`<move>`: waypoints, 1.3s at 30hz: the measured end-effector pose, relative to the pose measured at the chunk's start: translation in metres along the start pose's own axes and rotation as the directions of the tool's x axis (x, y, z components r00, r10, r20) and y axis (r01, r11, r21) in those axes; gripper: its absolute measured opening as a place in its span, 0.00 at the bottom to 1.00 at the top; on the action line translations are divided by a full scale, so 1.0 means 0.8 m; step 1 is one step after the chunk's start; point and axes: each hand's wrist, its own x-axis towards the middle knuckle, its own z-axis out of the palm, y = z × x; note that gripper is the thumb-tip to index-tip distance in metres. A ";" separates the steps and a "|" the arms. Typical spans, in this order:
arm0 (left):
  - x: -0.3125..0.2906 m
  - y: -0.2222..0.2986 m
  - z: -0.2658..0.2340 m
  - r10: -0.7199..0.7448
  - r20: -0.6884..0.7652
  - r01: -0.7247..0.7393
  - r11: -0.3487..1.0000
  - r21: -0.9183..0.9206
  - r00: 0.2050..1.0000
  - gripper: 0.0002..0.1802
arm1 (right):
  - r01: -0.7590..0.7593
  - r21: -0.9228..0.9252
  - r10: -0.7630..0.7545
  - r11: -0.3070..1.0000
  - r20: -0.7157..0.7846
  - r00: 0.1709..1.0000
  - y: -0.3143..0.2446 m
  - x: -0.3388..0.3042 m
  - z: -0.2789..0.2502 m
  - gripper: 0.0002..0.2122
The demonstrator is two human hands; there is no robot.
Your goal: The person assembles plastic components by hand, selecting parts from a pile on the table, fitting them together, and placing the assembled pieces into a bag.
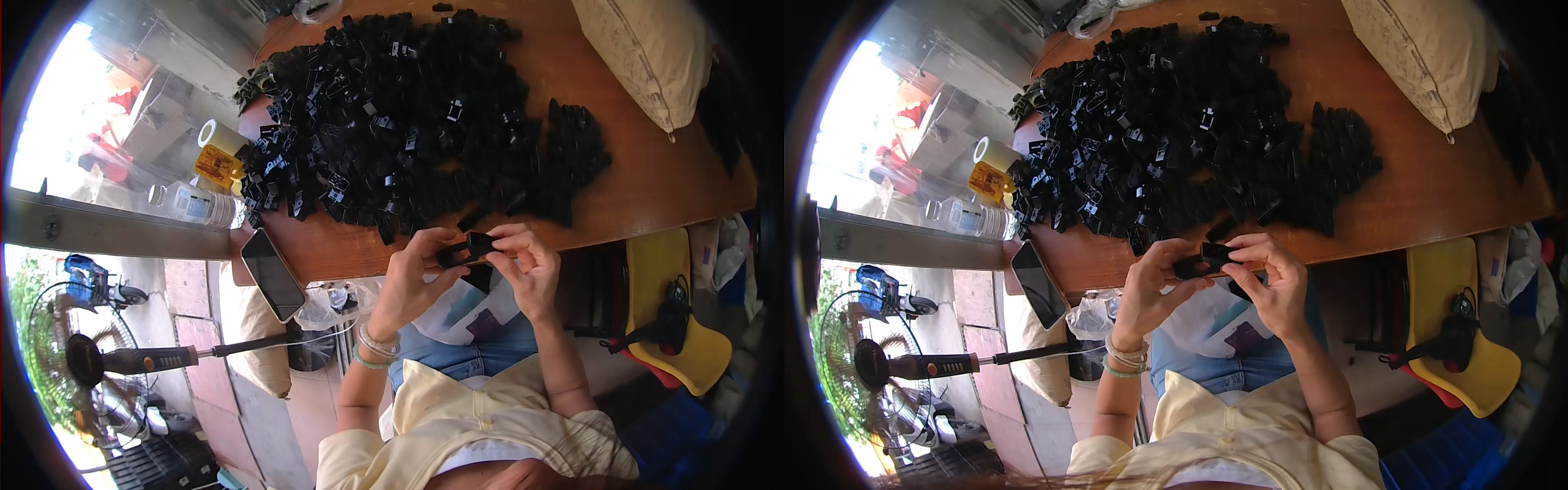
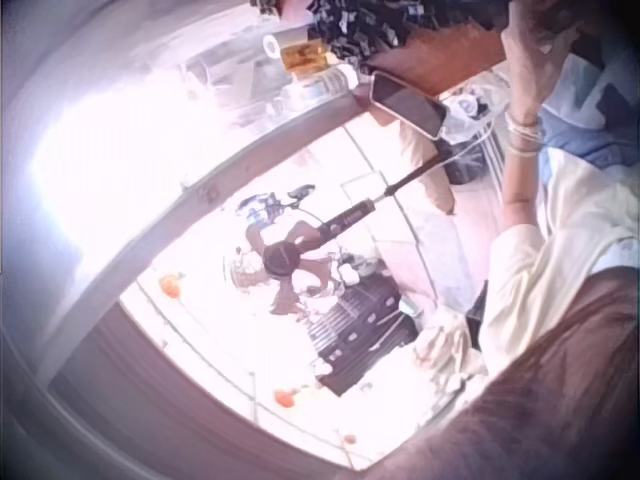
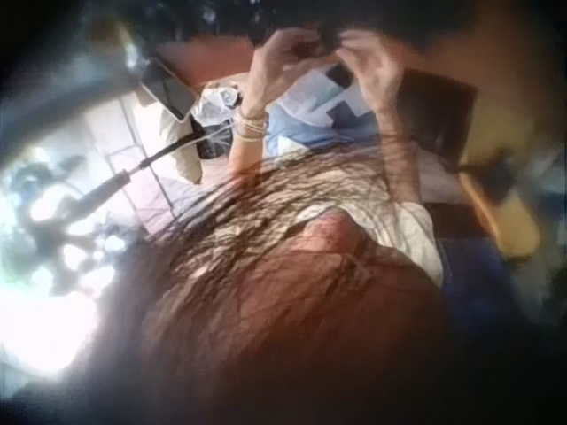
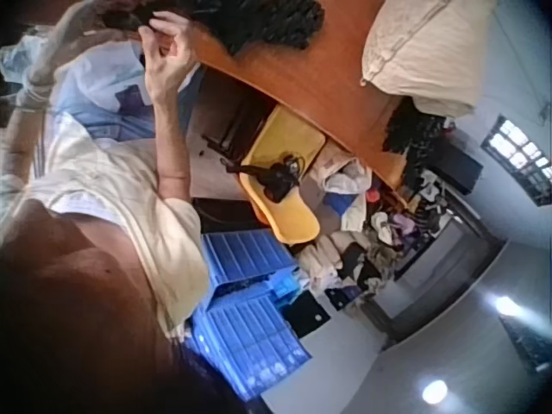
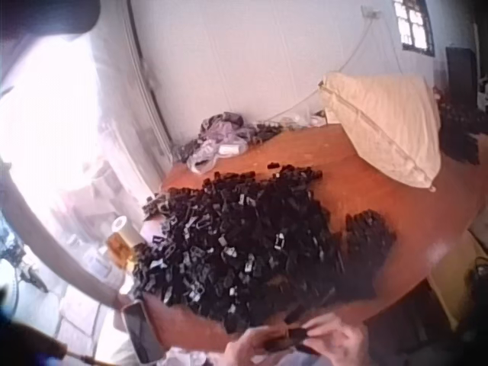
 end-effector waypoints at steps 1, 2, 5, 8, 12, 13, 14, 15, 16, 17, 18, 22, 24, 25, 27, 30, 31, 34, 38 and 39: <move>-0.003 -0.002 0.000 -0.009 -0.002 0.009 1.000 -0.004 1.000 0.17 | -0.001 -0.010 0.001 1.000 0.011 1.000 -0.007 0.000 0.003 0.06; -0.004 -0.003 0.000 -0.007 0.075 0.003 0.999 0.042 0.997 0.19 | -0.007 -0.013 0.007 1.000 0.010 1.000 -0.012 0.004 0.002 0.06; -0.007 0.003 0.000 -0.095 0.161 0.090 0.995 0.037 0.982 0.19 | 0.334 -0.395 -0.264 0.856 0.220 0.939 -0.020 0.011 0.003 0.10; -0.011 -0.002 0.002 -0.221 0.188 0.245 0.962 -0.117 0.957 0.17 | 0.407 -0.495 -0.300 0.768 0.284 0.911 -0.016 0.007 -0.002 0.09; -0.021 -0.008 0.010 -0.294 0.194 0.339 0.903 -0.264 0.936 0.15 | 0.366 -0.480 -0.194 0.798 0.370 0.909 -0.024 0.007 -0.015 0.09; -0.024 -0.008 0.012 -0.294 0.194 0.339 0.903 -0.264 0.936 0.15 | 0.390 -0.466 -0.195 0.794 0.413 0.890 -0.025 0.006 -0.017 0.09; -0.026 -0.008 0.016 -0.272 0.170 0.305 0.928 -0.212 0.947 0.15 | 0.413 -0.453 -0.194 0.790 0.454 0.870 -0.025 0.006 -0.018 0.10; -0.028 -0.008 0.020 -0.248 0.147 0.271 0.949 -0.159 0.957 0.15 | 0.413 -0.455 -0.194 0.789 0.453 0.870 -0.025 0.003 -0.016 0.10; -0.030 -0.007 0.025 -0.248 0.149 0.271 0.949 -0.160 0.957 0.15 | 0.269 -0.405 -0.134 0.874 0.330 0.934 -0.026 -0.003 -0.012 0.10; -0.033 -0.005 0.030 -0.069 0.100 0.071 0.997 -0.013 0.993 0.16 | 0.125 -0.326 -0.056 0.937 0.213 0.976 -0.028 -0.008 -0.008 0.11; -0.036 -0.004 0.032 0.116 0.080 -0.127 0.982 0.142 0.990 0.18 | 0.124 -0.323 -0.055 0.938 0.215 0.975 -0.026 -0.014 -0.010 0.11; -0.040 -0.011 0.037 0.248 0.143 -0.281 0.911 0.302 0.958 0.22 | 0.057 -0.382 0.058 0.922 0.283 0.957 -0.020 -0.028 -0.022 0.12; -0.044 -0.021 0.043 0.210 0.142 -0.242 0.929 0.278 0.967 0.22 | 0.016 -0.377 0.081 0.926 0.240 0.967 -0.014 -0.036 -0.023 0.12; -0.048 -0.025 0.047 0.203 0.130 -0.230 0.939 0.257 0.971 0.22 | 0.013 -0.376 0.082 0.926 0.236 0.968 -0.011 -0.041 -0.021 0.12; -0.048 -0.026 0.056 0.195 0.120 -0.219 0.947 0.234 0.973 0.22 | 0.060 -0.430 0.011 0.901 0.160 0.987 -0.005 -0.048 -0.018 0.12; -0.039 -0.024 0.055 0.173 0.024 -0.174 0.961 0.217 0.985 0.18 | -0.025 -0.455 0.114 0.890 0.168 0.979 -0.004 -0.049 -0.032 0.12; -0.027 -0.024 0.042 0.231 0.065 -0.238 0.891 0.385 0.971 0.15 | 0.009 -0.576 0.146 0.818 0.223 0.964 -0.010 -0.045 -0.037 0.12; 0.023 -0.013 0.023 0.382 -0.020 -0.302 0.762 0.573 0.924 0.05 | -0.058 -0.590 0.182 0.805 0.153 0.971 -0.009 -0.047 -0.032 0.12; 0.112 -0.018 0.016 0.441 0.097 -0.372 0.596 0.712 0.892 0.06 | 0.335 -0.660 -0.239 0.672 0.235 0.942 0.007 -0.015 -0.009 0.11; 0.129 -0.023 0.020 0.476 0.200 -0.443 0.478 0.759 0.856 0.07 | 0.337 -0.714 -0.230 0.614 0.246 0.941 0.011 -0.001 -0.002 0.12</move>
